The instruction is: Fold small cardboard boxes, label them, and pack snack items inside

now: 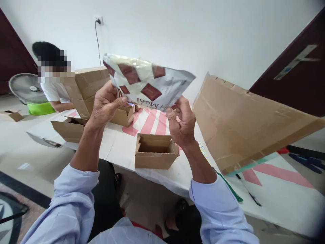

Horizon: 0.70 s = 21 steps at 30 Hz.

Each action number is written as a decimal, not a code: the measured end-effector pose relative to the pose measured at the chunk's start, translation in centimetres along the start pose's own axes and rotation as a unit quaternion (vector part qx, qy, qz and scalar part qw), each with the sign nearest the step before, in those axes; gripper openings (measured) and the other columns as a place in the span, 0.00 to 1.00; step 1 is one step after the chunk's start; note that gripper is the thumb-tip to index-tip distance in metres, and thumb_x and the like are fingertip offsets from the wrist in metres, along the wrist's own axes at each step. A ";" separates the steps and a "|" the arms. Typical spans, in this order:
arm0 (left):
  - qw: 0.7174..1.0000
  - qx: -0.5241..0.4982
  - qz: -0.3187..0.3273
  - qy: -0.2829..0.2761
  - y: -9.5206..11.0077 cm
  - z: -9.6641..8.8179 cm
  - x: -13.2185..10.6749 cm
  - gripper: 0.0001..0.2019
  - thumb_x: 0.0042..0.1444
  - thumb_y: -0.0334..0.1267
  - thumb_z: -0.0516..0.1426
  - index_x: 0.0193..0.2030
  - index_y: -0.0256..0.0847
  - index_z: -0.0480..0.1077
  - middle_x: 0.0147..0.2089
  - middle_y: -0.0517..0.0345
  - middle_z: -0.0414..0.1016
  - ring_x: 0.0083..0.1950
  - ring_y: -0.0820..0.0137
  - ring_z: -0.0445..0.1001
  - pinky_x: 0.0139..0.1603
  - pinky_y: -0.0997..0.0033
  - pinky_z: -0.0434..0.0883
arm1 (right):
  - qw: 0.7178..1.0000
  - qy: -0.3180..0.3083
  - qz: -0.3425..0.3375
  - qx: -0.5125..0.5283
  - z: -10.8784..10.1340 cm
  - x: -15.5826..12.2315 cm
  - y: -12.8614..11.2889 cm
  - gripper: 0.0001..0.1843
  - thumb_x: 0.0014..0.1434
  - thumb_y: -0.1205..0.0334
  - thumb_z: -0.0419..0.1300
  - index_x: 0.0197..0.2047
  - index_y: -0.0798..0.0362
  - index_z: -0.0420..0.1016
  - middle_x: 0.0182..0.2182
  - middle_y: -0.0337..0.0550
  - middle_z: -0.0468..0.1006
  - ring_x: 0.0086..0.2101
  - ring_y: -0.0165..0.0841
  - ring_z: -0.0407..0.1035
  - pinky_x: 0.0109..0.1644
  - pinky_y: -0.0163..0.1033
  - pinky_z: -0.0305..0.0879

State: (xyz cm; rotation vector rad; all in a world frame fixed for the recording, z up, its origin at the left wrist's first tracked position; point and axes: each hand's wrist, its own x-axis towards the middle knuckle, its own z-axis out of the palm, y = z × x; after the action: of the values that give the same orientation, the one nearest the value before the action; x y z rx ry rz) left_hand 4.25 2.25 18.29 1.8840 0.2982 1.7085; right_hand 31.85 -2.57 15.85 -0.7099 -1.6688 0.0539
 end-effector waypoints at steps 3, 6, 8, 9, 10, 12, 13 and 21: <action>0.995 -0.018 -0.085 0.041 -3.4 -1.9 -1.8 0.22 0.55 0.48 0.76 0.51 0.43 0.79 0.46 0.55 0.82 0.47 0.62 0.84 0.41 0.68 0.82 | 0.998 -0.045 0.033 -0.003 0.1 -1.0 1.1 0.24 0.77 0.47 0.58 0.71 0.43 0.74 0.51 0.44 0.83 0.47 0.38 0.80 0.53 0.49 0.83; 0.980 -0.020 -0.184 0.074 -7.7 -4.5 -5.1 0.26 0.51 0.49 0.77 0.54 0.45 0.78 0.50 0.53 0.83 0.49 0.61 0.83 0.41 0.69 0.81 | 0.997 -0.059 0.046 -0.025 -0.8 -2.8 1.7 0.19 0.76 0.52 0.60 0.66 0.43 0.78 0.48 0.43 0.84 0.45 0.37 0.80 0.52 0.48 0.82; 0.964 -0.009 -0.247 0.096 -10.8 -6.6 -7.9 0.27 0.49 0.48 0.76 0.54 0.45 0.79 0.49 0.53 0.83 0.48 0.61 0.82 0.41 0.69 0.80 | 0.994 -0.078 0.058 -0.050 -2.2 -4.6 2.3 0.15 0.76 0.54 0.60 0.61 0.43 0.81 0.47 0.44 0.84 0.46 0.38 0.80 0.52 0.48 0.82; 0.953 -0.001 -0.283 0.105 -12.3 -7.7 -9.2 0.27 0.47 0.47 0.77 0.52 0.44 0.79 0.48 0.53 0.83 0.47 0.62 0.82 0.41 0.69 0.79 | 0.992 -0.087 0.070 -0.064 -3.2 -5.7 2.8 0.14 0.76 0.53 0.61 0.59 0.44 0.82 0.48 0.45 0.84 0.48 0.39 0.80 0.53 0.49 0.81; 0.941 0.007 -0.318 0.116 -13.7 -8.7 -10.5 0.27 0.44 0.46 0.77 0.50 0.43 0.79 0.46 0.53 0.83 0.45 0.63 0.81 0.40 0.69 0.79 | 0.988 -0.096 0.090 -0.075 -4.3 -6.9 3.4 0.14 0.75 0.52 0.62 0.58 0.44 0.83 0.50 0.46 0.84 0.50 0.41 0.80 0.55 0.51 0.81; 0.913 0.028 -0.380 0.148 -16.3 -10.7 -12.8 0.27 0.39 0.44 0.77 0.46 0.42 0.77 0.44 0.54 0.83 0.42 0.64 0.80 0.40 0.68 0.78 | 0.978 -0.108 0.159 -0.078 -6.7 -9.4 5.2 0.23 0.70 0.46 0.67 0.65 0.42 0.79 0.59 0.49 0.82 0.58 0.46 0.78 0.61 0.56 0.78; 0.899 0.038 -0.404 0.164 -17.4 -11.5 -13.7 0.27 0.37 0.43 0.76 0.45 0.42 0.77 0.44 0.54 0.82 0.42 0.64 0.80 0.41 0.67 0.78 | 0.970 -0.118 0.204 -0.060 -7.9 -10.7 6.3 0.32 0.66 0.42 0.71 0.70 0.40 0.75 0.64 0.50 0.79 0.63 0.49 0.75 0.65 0.58 0.76; 0.816 0.188 -0.482 0.257 -24.9 -14.8 -15.0 0.19 0.38 0.36 0.69 0.36 0.41 0.67 0.36 0.61 0.75 0.41 0.64 0.77 0.44 0.62 0.79 | 0.860 -0.269 0.423 0.095 -8.8 -16.4 11.4 0.77 0.41 0.38 0.85 0.85 0.41 0.49 0.81 0.60 0.54 0.79 0.58 0.50 0.79 0.68 0.55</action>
State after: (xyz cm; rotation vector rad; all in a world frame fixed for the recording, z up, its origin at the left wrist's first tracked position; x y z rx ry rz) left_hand -7.21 18.47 -7.63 1.0484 1.5948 1.3889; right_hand 45.45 -4.16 -1.21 -1.3095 -1.6958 1.1182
